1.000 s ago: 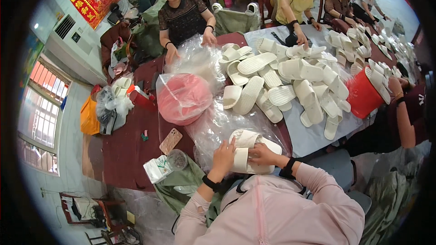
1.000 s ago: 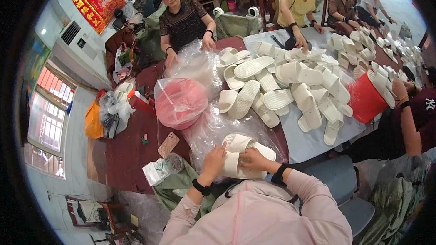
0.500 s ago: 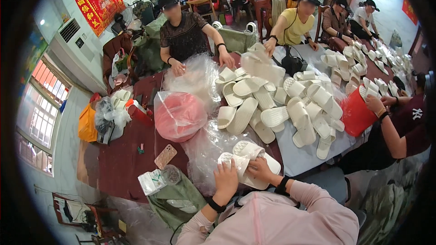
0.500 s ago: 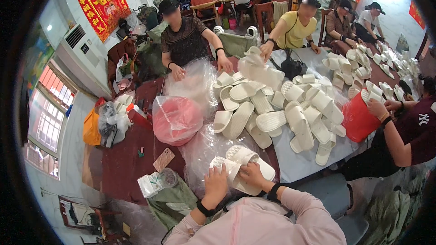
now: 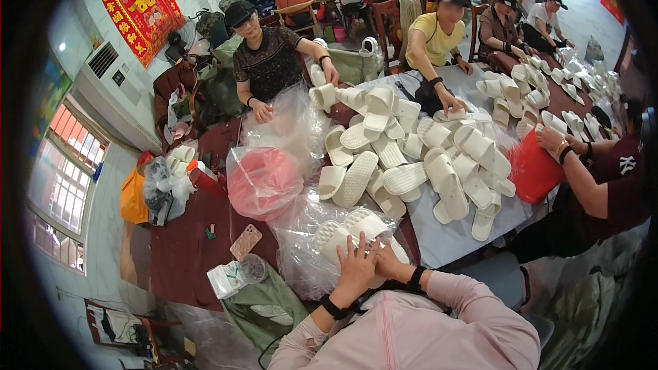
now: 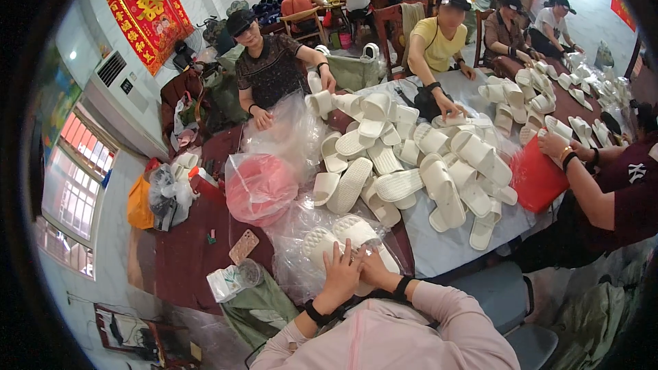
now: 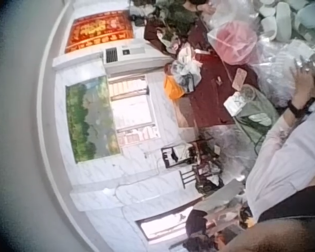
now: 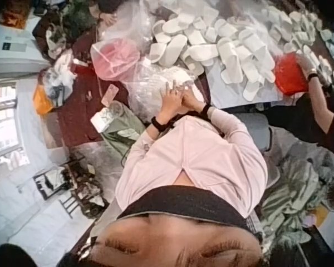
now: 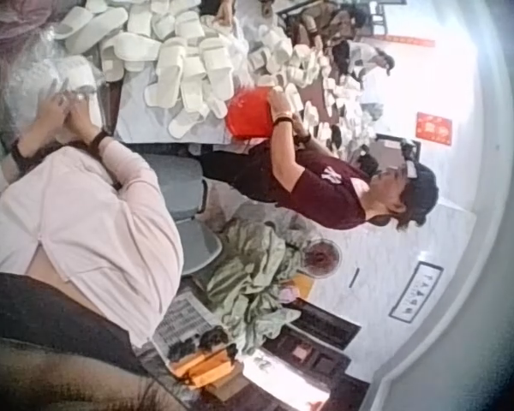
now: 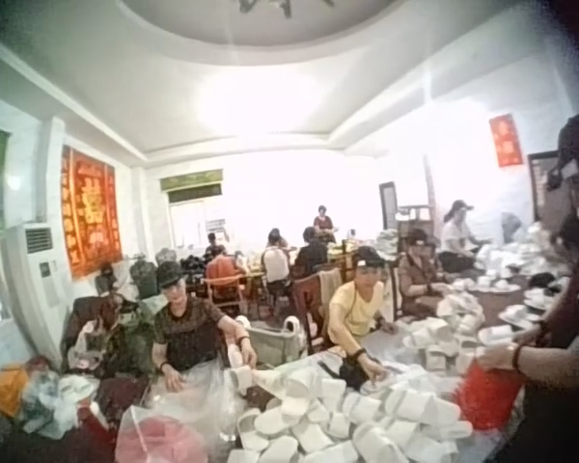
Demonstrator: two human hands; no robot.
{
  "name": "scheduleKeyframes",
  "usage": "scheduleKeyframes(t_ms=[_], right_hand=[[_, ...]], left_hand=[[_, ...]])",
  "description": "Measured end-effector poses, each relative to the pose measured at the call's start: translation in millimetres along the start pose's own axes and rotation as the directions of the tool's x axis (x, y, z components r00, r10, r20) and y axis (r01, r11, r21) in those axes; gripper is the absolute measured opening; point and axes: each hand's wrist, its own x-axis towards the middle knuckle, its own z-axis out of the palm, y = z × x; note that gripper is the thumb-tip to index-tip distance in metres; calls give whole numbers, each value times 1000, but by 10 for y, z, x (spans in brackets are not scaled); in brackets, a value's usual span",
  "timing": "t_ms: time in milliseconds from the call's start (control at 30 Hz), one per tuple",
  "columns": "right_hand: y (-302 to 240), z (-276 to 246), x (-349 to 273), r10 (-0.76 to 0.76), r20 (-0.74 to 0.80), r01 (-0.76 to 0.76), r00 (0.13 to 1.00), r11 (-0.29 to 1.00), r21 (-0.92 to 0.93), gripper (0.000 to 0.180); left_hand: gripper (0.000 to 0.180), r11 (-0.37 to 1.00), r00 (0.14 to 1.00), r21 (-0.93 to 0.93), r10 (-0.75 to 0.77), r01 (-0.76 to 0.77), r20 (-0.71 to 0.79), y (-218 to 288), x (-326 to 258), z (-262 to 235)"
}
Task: Sorting white slipper components and placing them into a plastic bag.
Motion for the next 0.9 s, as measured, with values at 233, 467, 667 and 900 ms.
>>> scheduleKeyframes(t_ms=[233,467,667,900], right_hand=[[29,-94,-1,63,54,-71,997,983,170,49],[56,-226,-205,222,152,-255,963,932,257,51],[74,-461,-295,-57,-226,26,972,990,-140,52],[199,-456,-341,35,-195,-7,980,990,143,49]], left_hand=[[48,999,992,-31,38,-41,-117,29,62,-137],[45,973,976,-88,212,-215,-37,150,83,-349],[48,968,950,-82,214,-238,-226,307,130,-320],[52,957,957,-101,258,-271,-130,219,169,-137]])
